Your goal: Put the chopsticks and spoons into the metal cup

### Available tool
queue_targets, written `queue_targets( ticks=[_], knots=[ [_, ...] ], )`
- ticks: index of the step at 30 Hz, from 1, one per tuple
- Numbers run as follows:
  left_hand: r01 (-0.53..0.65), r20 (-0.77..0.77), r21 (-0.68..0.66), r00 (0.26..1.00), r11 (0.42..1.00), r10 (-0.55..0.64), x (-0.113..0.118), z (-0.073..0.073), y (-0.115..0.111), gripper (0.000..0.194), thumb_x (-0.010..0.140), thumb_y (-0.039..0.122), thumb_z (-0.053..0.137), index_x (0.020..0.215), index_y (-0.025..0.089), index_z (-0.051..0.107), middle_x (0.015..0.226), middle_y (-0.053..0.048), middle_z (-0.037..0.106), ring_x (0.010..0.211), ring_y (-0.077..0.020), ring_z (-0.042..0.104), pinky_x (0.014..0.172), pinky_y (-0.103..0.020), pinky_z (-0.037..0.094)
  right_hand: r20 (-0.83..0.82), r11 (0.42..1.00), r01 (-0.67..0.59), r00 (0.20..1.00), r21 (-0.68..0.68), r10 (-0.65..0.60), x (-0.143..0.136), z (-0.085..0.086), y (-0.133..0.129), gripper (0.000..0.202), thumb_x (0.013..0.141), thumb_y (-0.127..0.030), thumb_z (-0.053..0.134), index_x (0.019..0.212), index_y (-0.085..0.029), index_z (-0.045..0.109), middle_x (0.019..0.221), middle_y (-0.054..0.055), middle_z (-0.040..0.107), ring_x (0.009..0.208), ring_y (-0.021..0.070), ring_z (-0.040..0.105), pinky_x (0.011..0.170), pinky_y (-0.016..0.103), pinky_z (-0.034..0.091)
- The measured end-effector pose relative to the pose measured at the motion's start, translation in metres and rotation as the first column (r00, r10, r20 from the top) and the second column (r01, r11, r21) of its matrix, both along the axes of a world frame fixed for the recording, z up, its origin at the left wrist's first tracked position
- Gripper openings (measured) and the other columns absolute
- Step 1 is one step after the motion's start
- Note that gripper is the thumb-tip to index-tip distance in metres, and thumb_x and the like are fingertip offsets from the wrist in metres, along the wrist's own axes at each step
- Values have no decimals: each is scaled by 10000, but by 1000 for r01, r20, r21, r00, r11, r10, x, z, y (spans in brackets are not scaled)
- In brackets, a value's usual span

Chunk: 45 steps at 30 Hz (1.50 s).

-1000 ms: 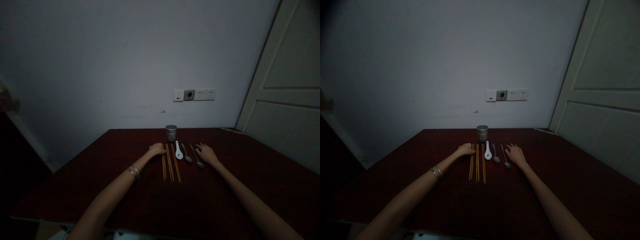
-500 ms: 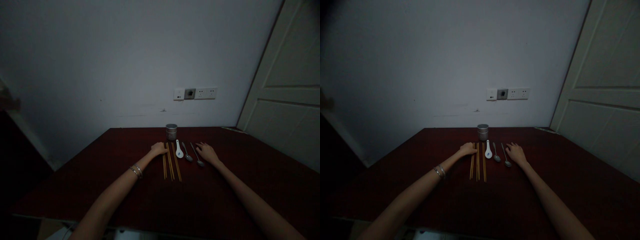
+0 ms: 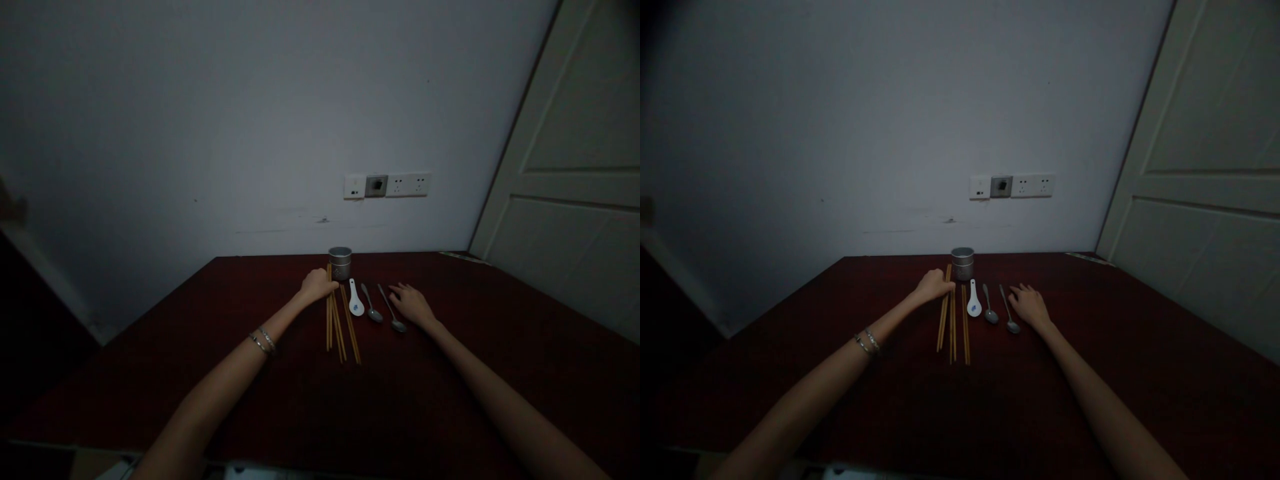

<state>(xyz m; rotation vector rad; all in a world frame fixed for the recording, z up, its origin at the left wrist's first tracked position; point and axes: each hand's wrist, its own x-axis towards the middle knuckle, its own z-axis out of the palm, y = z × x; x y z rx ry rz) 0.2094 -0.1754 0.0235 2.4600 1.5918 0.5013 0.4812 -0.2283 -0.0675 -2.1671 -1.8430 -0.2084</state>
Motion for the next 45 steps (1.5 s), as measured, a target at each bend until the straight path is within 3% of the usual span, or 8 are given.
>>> queue_targets(
  ticks=[13,24,28,30,32,34,39,45],
  knots=[
    [-66,320,394,945,917,-70,3,85,-5,221,700,321,523,631,127,604,575,-36,563,556,-132,497,546,-241,332,7,1000,-8,1000,-1,8,-2,3,-1,451,849,-324,357,1235,-171,534,1299,141,483,1229,282,395,973,407,331],
    [-26,346,447,927,894,-146,11,84,-19,204,726,310,517,653,136,596,582,-49,566,531,-129,479,526,-271,296,-173,980,-108,975,165,136,5,4,-3,438,810,-297,442,1209,-155,549,1250,122,535,1178,250,465,995,400,345],
    [-30,358,444,922,896,-147,9,87,-19,200,731,309,512,658,140,590,590,-50,567,537,-129,477,534,-275,297,-479,904,-98,822,415,309,-12,47,-9,403,778,-308,500,1147,-170,581,1157,104,604,1068,223,557,952,400,403],
    [-25,361,444,920,896,-153,8,88,-20,194,736,302,509,669,140,591,598,-48,568,548,-133,485,540,-272,305,-673,892,-109,617,440,407,-33,82,-15,413,744,-327,565,1126,-170,587,1094,107,638,1013,227,589,893,395,456],
    [-20,357,446,921,895,-158,8,89,-22,183,740,293,509,684,139,592,610,-43,572,561,-137,497,550,-267,318,-817,879,-278,338,388,467,-58,116,-22,485,724,-320,609,1180,-169,540,1112,116,628,992,223,602,857,391,485],
    [-25,350,443,925,896,-147,9,89,-25,175,744,288,512,700,140,593,624,-39,579,577,-139,510,562,-260,333,-863,823,-449,190,348,469,-81,143,-26,544,670,-278,671,1186,-183,529,1168,109,596,1016,215,589,878,387,476],
    [-16,356,428,922,904,-152,12,88,-29,162,747,283,519,705,141,585,628,-32,582,582,-134,509,577,-251,349,-869,691,-666,130,280,478,-120,164,-22,535,591,-205,710,1107,-177,568,1042,61,649,957,181,601,878,365,463],
    [-17,383,441,908,898,-171,13,87,-30,168,739,297,524,692,144,572,601,-16,555,545,-121,474,548,-243,323,-799,767,-460,181,447,574,-140,155,-13,278,594,-134,603,870,-131,639,807,20,669,776,152,610,744,294,480]
  ],
)
